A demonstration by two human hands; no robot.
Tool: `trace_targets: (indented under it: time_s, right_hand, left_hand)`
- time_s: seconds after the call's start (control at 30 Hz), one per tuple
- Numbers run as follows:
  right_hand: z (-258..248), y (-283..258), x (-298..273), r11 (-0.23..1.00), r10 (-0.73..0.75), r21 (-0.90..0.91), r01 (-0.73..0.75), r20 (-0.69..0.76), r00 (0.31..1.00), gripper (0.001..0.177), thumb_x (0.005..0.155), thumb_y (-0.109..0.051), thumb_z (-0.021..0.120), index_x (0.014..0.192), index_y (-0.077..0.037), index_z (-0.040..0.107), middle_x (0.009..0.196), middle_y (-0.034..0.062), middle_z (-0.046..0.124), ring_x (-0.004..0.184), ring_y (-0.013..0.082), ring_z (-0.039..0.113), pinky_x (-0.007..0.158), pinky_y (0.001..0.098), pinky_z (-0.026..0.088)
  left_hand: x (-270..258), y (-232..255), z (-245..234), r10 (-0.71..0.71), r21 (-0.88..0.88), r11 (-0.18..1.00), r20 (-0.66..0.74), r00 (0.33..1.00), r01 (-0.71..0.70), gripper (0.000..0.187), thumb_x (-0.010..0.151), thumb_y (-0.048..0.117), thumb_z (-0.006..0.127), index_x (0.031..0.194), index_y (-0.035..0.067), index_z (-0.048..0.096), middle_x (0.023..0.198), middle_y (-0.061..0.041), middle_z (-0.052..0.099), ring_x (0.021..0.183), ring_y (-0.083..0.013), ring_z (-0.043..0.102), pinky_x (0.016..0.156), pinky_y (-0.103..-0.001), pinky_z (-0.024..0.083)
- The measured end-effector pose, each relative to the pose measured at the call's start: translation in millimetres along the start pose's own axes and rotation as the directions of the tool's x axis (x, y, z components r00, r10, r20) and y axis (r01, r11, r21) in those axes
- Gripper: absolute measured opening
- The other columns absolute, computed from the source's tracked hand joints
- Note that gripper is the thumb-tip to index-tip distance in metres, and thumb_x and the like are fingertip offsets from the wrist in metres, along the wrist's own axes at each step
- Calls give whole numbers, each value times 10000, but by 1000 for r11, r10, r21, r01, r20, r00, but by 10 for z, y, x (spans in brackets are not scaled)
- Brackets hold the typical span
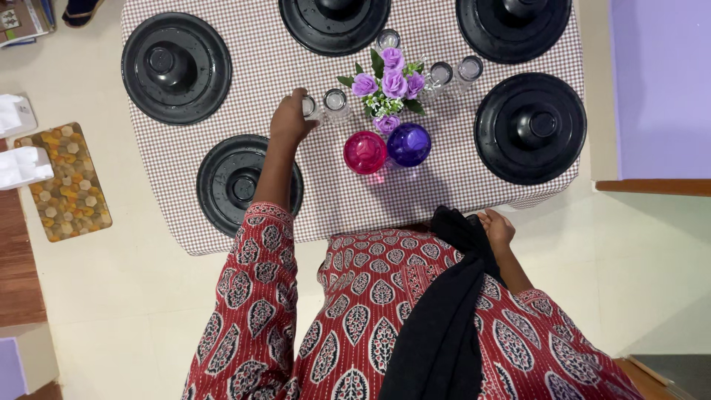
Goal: The person sets a table by placing small glasses and dark bowls onto dark plates arranged on a checkered tablecloth.
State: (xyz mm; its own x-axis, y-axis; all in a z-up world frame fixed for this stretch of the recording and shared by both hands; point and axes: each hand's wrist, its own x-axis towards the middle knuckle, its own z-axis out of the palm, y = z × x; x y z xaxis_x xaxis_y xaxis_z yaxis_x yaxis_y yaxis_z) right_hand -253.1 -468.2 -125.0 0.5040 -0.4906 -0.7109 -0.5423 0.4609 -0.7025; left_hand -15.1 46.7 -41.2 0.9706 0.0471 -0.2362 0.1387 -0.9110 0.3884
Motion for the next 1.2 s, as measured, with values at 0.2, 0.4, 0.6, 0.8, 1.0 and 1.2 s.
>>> trace_targets:
  time_s: [0.2, 0.4, 0.6, 0.8, 1.0, 1.2]
  right_hand:
    - [34, -5, 19, 999, -8, -40, 9, 38, 999, 300, 959, -72, 658, 1174, 128, 597, 1007, 239, 741, 801, 254, 722, 645, 284, 581]
    - [49, -13, 43, 997, -51, -61, 54, 43, 998, 285, 954, -64, 662, 1160, 127, 612, 997, 213, 740, 864, 236, 761, 683, 267, 602]
    - [162, -7, 142, 982, -118, -138, 131, 98, 988, 243, 949, -65, 676, 1136, 88, 647, 957, 171, 750, 766, 191, 732, 619, 236, 555]
    - [699, -153, 256, 964, -114, -192, 186, 333, 936, 190, 958, -108, 685, 1112, -2, 657, 888, 125, 722, 674, 124, 665, 533, 241, 481]
    - [1786, -525, 199, 870, -27, -414, 270, 505, 863, 328, 942, -132, 671, 1250, -21, 657, 950, 29, 741, 747, 88, 686, 605, 231, 511]
    - [2617, -575, 449, 928, 22, -288, 238, 679, 734, 457, 934, -86, 608, 1381, -85, 511, 928, 99, 709, 721, 172, 661, 604, 305, 534]
  left_hand:
    - [-4, -34, 124, 37, -140, 989, -53, 998, -44, 755, 725, 239, 943, 1338, 120, 519, 1164, -204, 674, 1041, -367, 696, 840, -471, 576]
    - [-34, -36, 118, 82, -184, 978, -101, 991, -100, 836, 717, 252, 944, 1401, 112, 483, 1189, -225, 669, 1070, -390, 685, 863, -474, 569]
    - [-28, 11, 142, 94, -179, 977, -109, 990, -112, 845, 714, 296, 958, 1391, 108, 488, 1169, -219, 677, 1063, -394, 687, 879, -480, 565]
    - [-20, 64, 108, 68, -191, 978, -56, 996, -77, 887, 719, 281, 962, 1426, 122, 451, 1198, -208, 676, 1100, -371, 689, 906, -475, 571]
    - [-326, 48, 296, -94, -489, 871, -74, 993, 46, 1288, 723, 105, 929, 1609, 94, -6, 1433, -301, 477, 1256, -391, 592, 997, -456, 551]
    - [-1459, 160, 992, -237, -539, 831, -126, 963, 134, 980, 815, 20, 802, 1586, 0, 198, 1572, -254, 417, 1378, -377, 520, 1150, -428, 444]
